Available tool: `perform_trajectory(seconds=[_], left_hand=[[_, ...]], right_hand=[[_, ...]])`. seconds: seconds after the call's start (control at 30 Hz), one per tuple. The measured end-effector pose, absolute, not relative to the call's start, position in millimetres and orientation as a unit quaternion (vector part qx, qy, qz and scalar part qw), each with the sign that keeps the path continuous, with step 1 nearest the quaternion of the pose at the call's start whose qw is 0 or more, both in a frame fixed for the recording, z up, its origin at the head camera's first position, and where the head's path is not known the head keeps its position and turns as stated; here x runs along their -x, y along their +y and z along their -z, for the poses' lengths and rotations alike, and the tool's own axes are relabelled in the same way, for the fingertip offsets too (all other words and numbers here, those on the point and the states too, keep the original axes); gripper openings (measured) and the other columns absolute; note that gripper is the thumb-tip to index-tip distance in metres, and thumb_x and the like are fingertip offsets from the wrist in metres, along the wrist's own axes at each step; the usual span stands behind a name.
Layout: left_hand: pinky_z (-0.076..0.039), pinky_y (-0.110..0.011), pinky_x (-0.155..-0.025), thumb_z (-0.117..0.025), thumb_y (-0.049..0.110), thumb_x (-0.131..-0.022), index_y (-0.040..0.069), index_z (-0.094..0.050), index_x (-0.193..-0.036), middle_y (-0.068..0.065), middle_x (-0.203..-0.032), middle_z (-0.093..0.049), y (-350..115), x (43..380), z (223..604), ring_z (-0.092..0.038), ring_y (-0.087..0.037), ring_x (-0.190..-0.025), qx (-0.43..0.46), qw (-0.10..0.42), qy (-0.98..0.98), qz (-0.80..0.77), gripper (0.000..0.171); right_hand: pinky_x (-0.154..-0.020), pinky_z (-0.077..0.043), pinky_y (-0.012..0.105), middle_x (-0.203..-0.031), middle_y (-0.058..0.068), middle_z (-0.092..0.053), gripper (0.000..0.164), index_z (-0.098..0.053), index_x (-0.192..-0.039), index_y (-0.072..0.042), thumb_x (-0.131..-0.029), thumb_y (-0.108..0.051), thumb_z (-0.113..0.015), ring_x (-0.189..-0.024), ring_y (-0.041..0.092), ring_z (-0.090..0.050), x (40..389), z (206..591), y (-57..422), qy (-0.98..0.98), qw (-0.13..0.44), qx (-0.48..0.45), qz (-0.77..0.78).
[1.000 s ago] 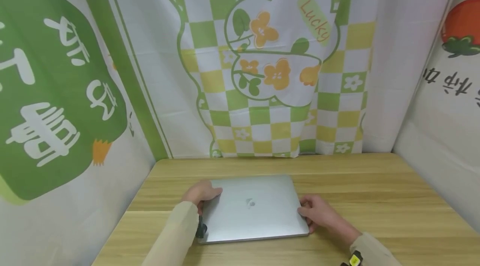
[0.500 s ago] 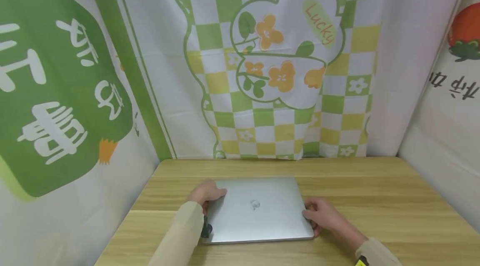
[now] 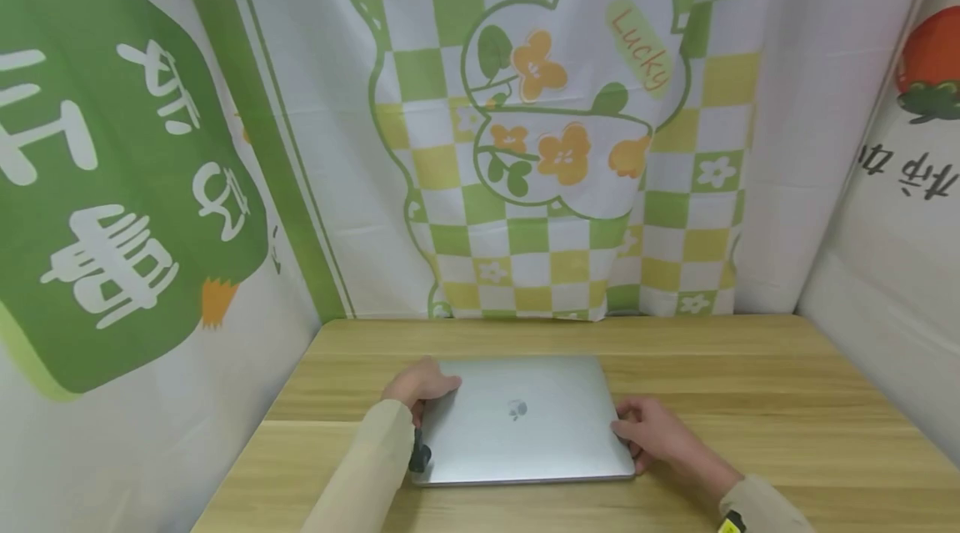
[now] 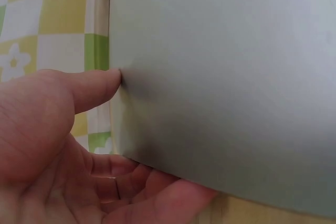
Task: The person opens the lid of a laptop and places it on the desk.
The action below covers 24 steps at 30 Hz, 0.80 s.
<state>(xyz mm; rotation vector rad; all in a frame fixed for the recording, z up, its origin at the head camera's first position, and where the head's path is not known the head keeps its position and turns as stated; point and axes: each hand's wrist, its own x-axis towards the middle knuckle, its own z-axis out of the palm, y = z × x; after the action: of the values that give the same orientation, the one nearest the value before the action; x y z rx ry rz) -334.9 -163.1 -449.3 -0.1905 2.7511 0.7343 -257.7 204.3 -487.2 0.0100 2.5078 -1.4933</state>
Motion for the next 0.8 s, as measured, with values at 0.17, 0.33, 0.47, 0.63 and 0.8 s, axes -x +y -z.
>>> perform_trajectory(seconds=[0.17,0.33,0.47,0.63,0.8], left_hand=[[-0.049,-0.030,-0.036,-0.062,0.045,-0.092,-0.005,-0.061,-0.096,-0.016,-0.064,-0.061,-157,339,448,-0.059,-0.023,-0.042,0.065,0.148,0.954,-0.251,0.050],[-0.049,-0.031,-0.036,-0.062,0.045,-0.092,-0.004,-0.060,-0.094,-0.015,-0.064,-0.059,-148,345,446,-0.058,-0.024,-0.041,0.056,0.148,0.954,-0.255,0.049],[-0.050,-0.032,-0.037,-0.063,0.047,-0.092,-0.003,-0.061,-0.098,-0.014,-0.067,-0.058,-141,349,447,-0.059,-0.024,-0.043,0.061,0.148,0.953,-0.256,0.051],[-0.052,-0.034,-0.039,-0.063,0.048,-0.091,-0.007,-0.052,-0.127,-0.018,-0.072,-0.059,-137,349,451,-0.061,-0.026,-0.046,0.069,0.148,0.951,-0.263,0.066],[-0.053,-0.036,-0.040,-0.063,0.047,-0.091,-0.007,-0.044,-0.136,-0.019,-0.075,-0.060,-137,347,453,-0.062,-0.028,-0.048,0.069,0.146,0.951,-0.264,0.073]], right_hand=[[-0.046,-0.055,0.035,-0.073,0.011,-0.060,0.035,-0.056,-0.119,0.008,-0.089,-0.009,-0.065,-0.054,0.020,-0.058,259,486,211,0.860,0.111,-0.003,0.498],[-0.046,-0.055,0.034,-0.073,0.011,-0.059,0.035,-0.056,-0.120,0.008,-0.091,-0.009,-0.064,-0.054,0.020,-0.058,263,483,220,0.870,0.103,-0.004,0.481],[-0.046,-0.055,0.035,-0.073,0.011,-0.060,0.036,-0.055,-0.120,0.009,-0.091,-0.010,-0.064,-0.055,0.020,-0.059,263,482,225,0.875,0.098,0.000,0.475],[-0.047,-0.056,0.036,-0.071,0.011,-0.060,0.035,-0.056,-0.119,0.010,-0.090,-0.009,-0.063,-0.054,0.020,-0.058,262,482,230,0.873,0.101,0.008,0.477],[-0.047,-0.056,0.036,-0.070,0.010,-0.060,0.035,-0.056,-0.119,0.010,-0.091,-0.010,-0.063,-0.052,0.019,-0.058,261,484,233,0.871,0.107,0.018,0.480]])
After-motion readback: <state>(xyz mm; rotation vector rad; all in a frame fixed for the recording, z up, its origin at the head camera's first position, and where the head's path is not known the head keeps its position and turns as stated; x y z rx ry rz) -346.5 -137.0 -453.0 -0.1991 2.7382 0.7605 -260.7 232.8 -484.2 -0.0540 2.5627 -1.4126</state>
